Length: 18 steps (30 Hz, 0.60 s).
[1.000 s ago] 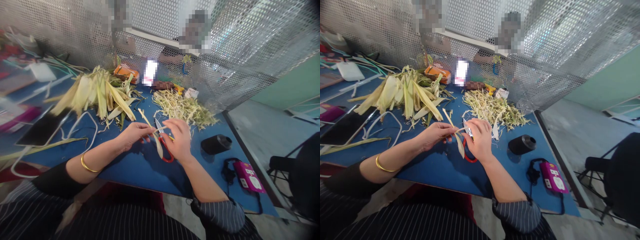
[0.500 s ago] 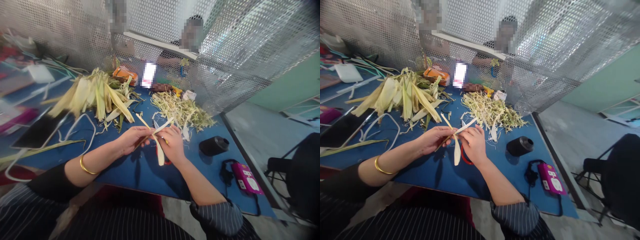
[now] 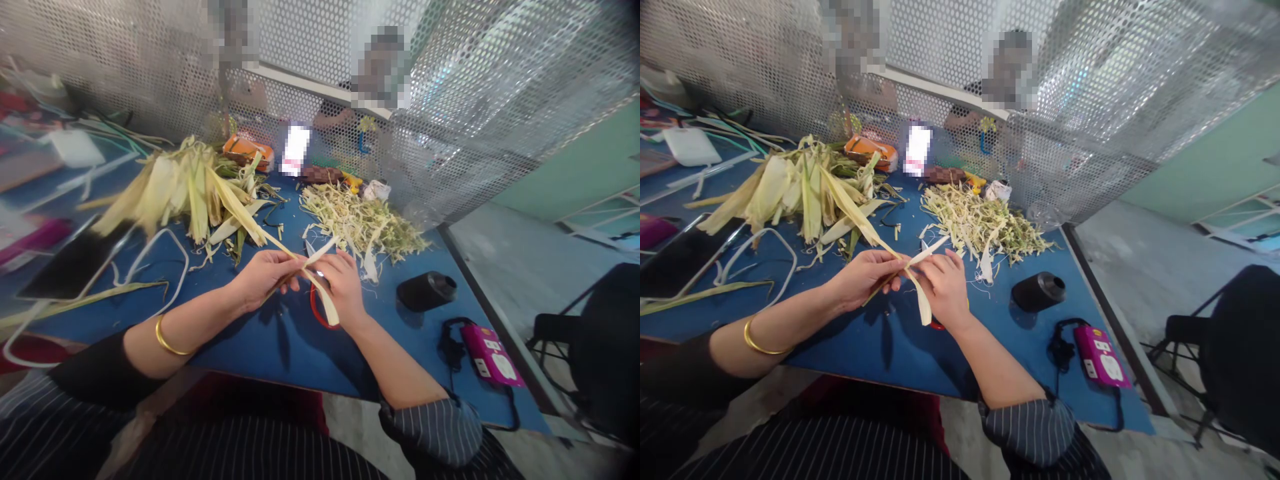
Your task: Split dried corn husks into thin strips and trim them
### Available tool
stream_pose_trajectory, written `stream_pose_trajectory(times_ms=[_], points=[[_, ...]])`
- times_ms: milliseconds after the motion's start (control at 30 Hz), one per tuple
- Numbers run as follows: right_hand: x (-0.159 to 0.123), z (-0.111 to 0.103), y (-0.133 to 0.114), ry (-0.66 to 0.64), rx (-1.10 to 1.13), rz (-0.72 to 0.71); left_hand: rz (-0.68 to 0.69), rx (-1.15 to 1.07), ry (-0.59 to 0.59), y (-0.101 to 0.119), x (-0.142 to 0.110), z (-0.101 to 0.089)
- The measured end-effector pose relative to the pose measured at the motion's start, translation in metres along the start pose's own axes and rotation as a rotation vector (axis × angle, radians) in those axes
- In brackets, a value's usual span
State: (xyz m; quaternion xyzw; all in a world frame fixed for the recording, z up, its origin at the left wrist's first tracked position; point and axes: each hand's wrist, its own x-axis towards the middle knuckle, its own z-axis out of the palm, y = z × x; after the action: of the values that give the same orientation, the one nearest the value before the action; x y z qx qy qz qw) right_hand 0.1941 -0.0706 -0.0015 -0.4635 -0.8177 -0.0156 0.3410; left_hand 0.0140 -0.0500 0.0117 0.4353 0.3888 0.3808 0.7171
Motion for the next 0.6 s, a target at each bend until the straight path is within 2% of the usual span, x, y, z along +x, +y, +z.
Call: stream_pose_trajectory(times_ms=[100,167,233,333,400,467,533,600], points=[[-0.002,-0.01,-0.001,0.14,0.007,0.07,0.077,0.172,0.095,0.006,-0.001,0.001],[-0.002,-0.017,-0.003,0.251,0.009,0.091,0.075,0.294,0.081,0.008,-0.003,0.002],[0.0,-0.023,-0.007,0.283,-0.002,0.098,0.042,0.452,0.021,0.008,-0.006,0.003],[0.004,-0.026,-0.013,0.133,0.05,0.12,0.013,0.717,-0.133,0.004,-0.012,0.005],[0.006,-0.023,-0.017,-0.045,0.209,0.177,0.017,0.836,-0.255,0.0,-0.014,0.008],[0.007,-0.02,-0.021,-0.187,0.426,0.294,0.014,0.893,-0.331,-0.003,-0.014,0.009],[0.006,-0.017,-0.023,-0.224,0.602,0.42,-0.005,0.894,-0.35,-0.006,-0.014,0.011],[0.005,-0.016,-0.023,-0.165,0.687,0.5,-0.012,0.879,-0.333,-0.006,-0.013,0.011]])
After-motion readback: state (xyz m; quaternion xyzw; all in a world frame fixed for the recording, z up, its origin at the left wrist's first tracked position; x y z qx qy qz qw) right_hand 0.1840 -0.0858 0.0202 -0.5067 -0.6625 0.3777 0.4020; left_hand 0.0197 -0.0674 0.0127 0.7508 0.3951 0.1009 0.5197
